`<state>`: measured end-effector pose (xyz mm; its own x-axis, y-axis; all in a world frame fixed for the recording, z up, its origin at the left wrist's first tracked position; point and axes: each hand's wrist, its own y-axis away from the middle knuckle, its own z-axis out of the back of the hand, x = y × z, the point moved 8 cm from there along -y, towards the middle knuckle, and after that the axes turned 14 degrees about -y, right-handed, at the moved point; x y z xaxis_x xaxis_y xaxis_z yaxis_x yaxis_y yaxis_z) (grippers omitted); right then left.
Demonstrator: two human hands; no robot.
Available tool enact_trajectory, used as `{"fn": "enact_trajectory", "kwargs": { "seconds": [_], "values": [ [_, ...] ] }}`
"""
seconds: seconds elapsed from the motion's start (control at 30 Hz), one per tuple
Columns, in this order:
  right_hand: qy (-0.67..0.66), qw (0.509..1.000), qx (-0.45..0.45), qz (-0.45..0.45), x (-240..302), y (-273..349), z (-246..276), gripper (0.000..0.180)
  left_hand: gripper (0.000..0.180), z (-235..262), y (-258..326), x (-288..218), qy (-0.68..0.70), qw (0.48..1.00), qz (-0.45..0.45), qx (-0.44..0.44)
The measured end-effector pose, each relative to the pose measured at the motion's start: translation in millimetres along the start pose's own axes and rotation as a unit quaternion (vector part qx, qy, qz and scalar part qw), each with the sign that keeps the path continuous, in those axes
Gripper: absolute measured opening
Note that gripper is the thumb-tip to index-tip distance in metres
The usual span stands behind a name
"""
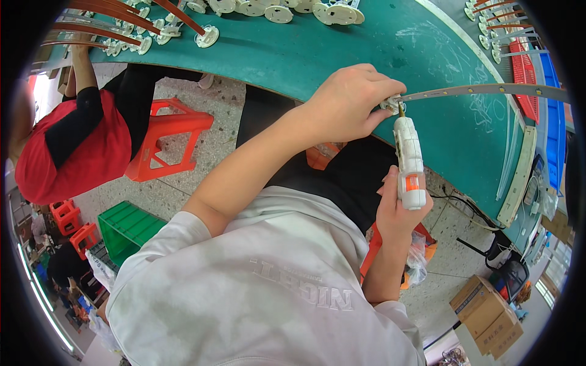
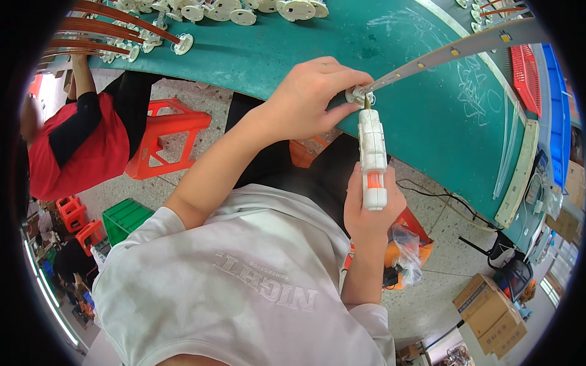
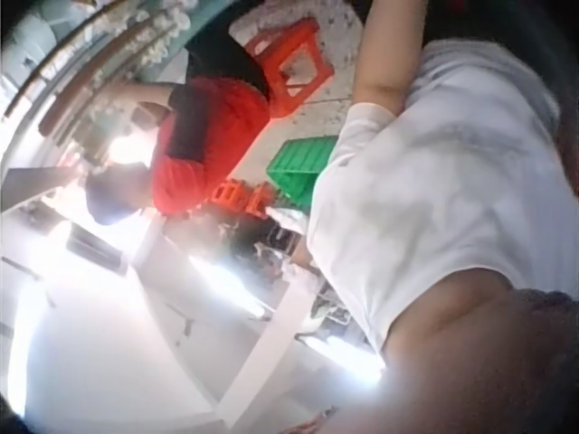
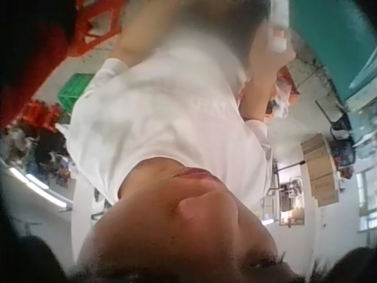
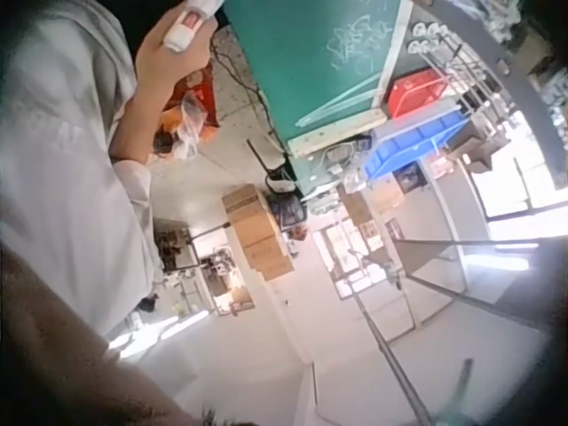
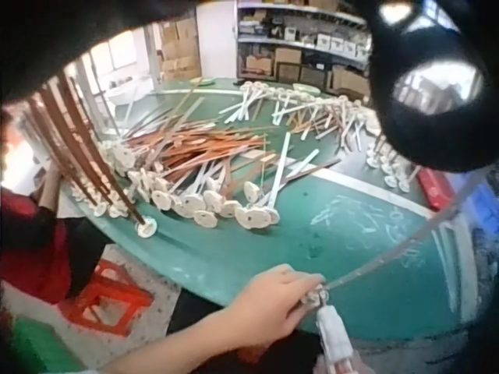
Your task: Assembling decorative items by gluing wooden sticks to circular paper bases and attaching decorative strips using a hot glue gun.
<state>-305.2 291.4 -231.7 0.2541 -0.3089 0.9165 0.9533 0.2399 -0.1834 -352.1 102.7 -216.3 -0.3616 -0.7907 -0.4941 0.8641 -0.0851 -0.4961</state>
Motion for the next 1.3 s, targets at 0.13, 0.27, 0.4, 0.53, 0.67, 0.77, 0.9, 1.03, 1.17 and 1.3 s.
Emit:
{"fn": "enact_trajectory", "kwargs": {
  "seconds": [0.13, 0.27, 0.4, 0.53, 0.67, 0.77, 0.9, 1.03, 1.17, 1.3],
  "values": [
    [-0.028, 0.999, 0.005, -0.023, 2, 1, -1, 0.019, 0.035, 0, 0, 0, 0.006, 1.000, 0.002, -0.002],
    [-0.011, 1.000, 0.001, -0.013, 3, 0, -2, 0.019, 0.034, 1, 0, 0, 0.001, 1.000, -0.003, -0.001],
    [-0.035, 0.998, -0.006, -0.043, 2, -2, -2, 0.019, 0.033, 2, 0, -1, 0.001, 1.000, -0.002, 0.002],
    [-0.028, 0.999, 0.004, -0.034, -4, 0, 1, 0.019, 0.038, 3, -1, -2, 0.024, 1.000, -0.009, 0.005],
    [-0.019, 0.999, 0.036, 0.001, -2, 2, 0, 0.014, 0.042, 7, -12, 0, 0.020, 0.998, -0.036, 0.053],
    [-0.021, 0.999, 0.036, 0.008, 4, 0, -1, 0.014, 0.042, -2, -16, 1, 0.001, 0.992, -0.066, 0.111],
    [-0.037, 0.999, 0.035, -0.014, 6, 1, -3, 0.013, 0.043, -2, -12, 3, 0.009, 0.994, -0.042, 0.098],
    [-0.021, 0.999, 0.043, -0.003, 10, 0, -4, 0.011, 0.043, 2, -9, 2, -0.006, 0.998, -0.022, 0.058],
    [-0.034, 0.999, 0.014, -0.012, 7, 1, -3, 0.013, 0.045, 3, -5, -5, -0.023, 0.998, -0.005, 0.057],
    [-0.028, 0.999, 0.028, -0.028, 7, 1, -4, 0.013, 0.050, 7, -7, -2, -0.032, 0.999, -0.021, 0.023]
  ]
}}
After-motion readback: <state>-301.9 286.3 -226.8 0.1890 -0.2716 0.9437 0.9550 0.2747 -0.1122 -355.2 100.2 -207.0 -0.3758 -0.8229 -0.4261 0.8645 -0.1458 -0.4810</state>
